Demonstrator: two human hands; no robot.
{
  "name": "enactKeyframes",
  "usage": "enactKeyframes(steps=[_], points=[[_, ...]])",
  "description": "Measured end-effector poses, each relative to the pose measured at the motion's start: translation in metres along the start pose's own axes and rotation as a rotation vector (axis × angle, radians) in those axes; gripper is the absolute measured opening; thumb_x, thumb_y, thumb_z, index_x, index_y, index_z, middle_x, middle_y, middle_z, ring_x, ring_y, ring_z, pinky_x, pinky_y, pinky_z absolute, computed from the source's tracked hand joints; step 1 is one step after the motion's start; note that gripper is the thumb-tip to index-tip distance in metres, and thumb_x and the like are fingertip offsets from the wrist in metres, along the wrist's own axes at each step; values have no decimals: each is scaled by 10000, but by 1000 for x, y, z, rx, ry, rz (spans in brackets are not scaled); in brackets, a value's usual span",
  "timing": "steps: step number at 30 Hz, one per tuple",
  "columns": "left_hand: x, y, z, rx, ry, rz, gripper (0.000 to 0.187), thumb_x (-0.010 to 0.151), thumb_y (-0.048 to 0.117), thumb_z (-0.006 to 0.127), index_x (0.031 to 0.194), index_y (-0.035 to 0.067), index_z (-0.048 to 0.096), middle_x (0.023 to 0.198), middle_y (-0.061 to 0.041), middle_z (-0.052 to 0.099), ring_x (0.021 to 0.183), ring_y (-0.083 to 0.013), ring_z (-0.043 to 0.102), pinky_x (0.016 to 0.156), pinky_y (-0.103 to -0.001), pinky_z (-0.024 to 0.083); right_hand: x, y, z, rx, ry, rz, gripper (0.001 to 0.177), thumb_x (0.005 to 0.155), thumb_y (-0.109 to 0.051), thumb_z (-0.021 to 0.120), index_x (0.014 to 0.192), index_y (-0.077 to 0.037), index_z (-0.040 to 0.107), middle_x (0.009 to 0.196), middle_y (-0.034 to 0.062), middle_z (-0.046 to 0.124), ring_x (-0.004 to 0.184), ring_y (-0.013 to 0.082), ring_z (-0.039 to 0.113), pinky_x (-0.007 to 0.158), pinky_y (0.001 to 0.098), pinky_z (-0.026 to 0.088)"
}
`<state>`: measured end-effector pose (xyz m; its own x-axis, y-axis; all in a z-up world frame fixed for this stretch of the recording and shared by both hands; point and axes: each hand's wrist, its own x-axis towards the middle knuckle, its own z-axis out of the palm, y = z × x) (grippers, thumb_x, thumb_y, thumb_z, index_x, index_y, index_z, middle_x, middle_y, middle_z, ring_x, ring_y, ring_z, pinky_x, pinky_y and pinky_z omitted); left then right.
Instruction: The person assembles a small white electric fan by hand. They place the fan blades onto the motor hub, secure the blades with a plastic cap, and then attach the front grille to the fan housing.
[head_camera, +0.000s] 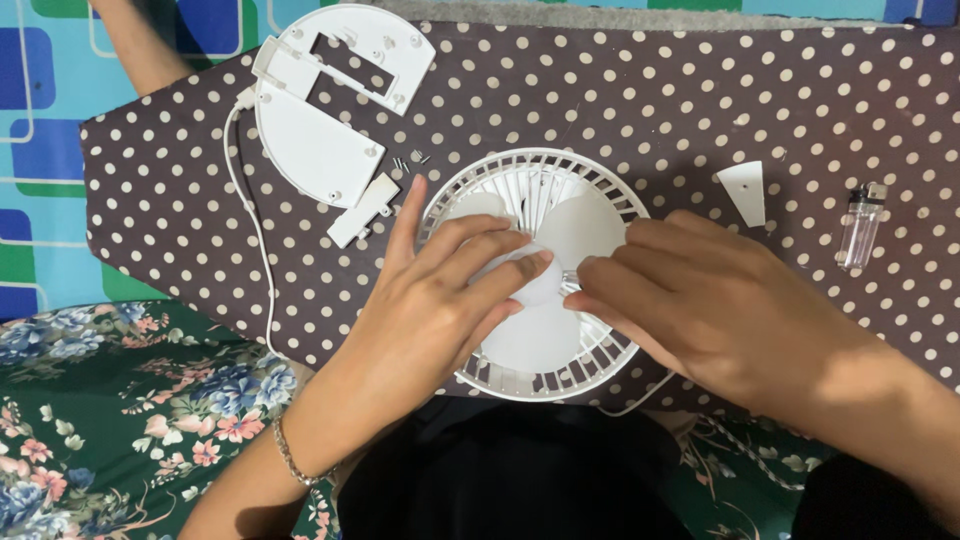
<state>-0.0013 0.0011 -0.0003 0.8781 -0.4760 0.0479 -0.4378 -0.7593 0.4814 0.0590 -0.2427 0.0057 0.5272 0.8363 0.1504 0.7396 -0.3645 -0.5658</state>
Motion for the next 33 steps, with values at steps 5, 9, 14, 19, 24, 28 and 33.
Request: enactKeyframes(steps=[5, 9, 14, 19, 24, 28, 33], points=[[1, 0, 0, 5, -10, 0, 413, 866, 195, 730, 1271, 119, 697, 1258, -36, 665, 1273, -244, 558, 1226, -666, 160, 2, -5, 16, -92, 63, 32, 270, 888, -272, 726, 767, -44, 648, 589, 70, 573, 561, 208, 557, 551, 370, 463], [1, 0, 2, -8, 19, 1, 411, 881, 207, 725, 1280, 118, 692, 1262, -38, 661, 1288, -247, 550, 1230, -669, 158, 2, -8, 18, -205, 106, 58, 344, 963, -325, 725, 778, -57, 615, 648, 49, 568, 621, 212, 559, 591, 375, 458], [-1, -3, 5, 24, 27, 22, 392, 883, 203, 720, 1266, 121, 693, 1267, -31, 666, 1286, -250, 541, 1232, -671, 162, 1, -16, 9, -217, 66, 32, 236, 879, -190, 716, 977, 1, 619, 894, 104, 634, 820, 276, 619, 676, 399, 510], [-3, -4, 5, 0, 39, 21, 393, 897, 202, 714, 1280, 119, 688, 1262, -37, 661, 1298, -252, 537, 1233, -669, 163, 0, -13, -4, -278, -174, 1, 537, 769, -28, 663, 1300, -1, 588, 1092, 92, 628, 972, 239, 619, 793, 342, 538], [-3, -6, 8, -7, 44, 27, 392, 888, 207, 719, 1269, 121, 689, 1267, -36, 662, 1301, -251, 535, 1235, -669, 158, 2, -9, 0, -439, -347, -36, 387, 787, -95, 701, 1145, -22, 572, 1062, 95, 622, 957, 244, 626, 805, 386, 535], [-3, -7, 9, -9, 55, 25, 390, 883, 213, 726, 1263, 133, 693, 1262, -33, 666, 1298, -248, 537, 1235, -669, 151, 6, -9, -3, -377, -314, -123, 373, 725, -73, 687, 1071, 0, 568, 1059, 93, 626, 993, 242, 643, 818, 386, 545], [-1, -10, 10, -7, 47, 38, 382, 883, 221, 730, 1254, 135, 696, 1254, -29, 674, 1282, -250, 553, 1235, -670, 152, 11, -8, -12, -398, -321, -132, 350, 774, -86, 666, 1096, 11, 569, 1044, 110, 625, 994, 228, 652, 797, 343, 564]])
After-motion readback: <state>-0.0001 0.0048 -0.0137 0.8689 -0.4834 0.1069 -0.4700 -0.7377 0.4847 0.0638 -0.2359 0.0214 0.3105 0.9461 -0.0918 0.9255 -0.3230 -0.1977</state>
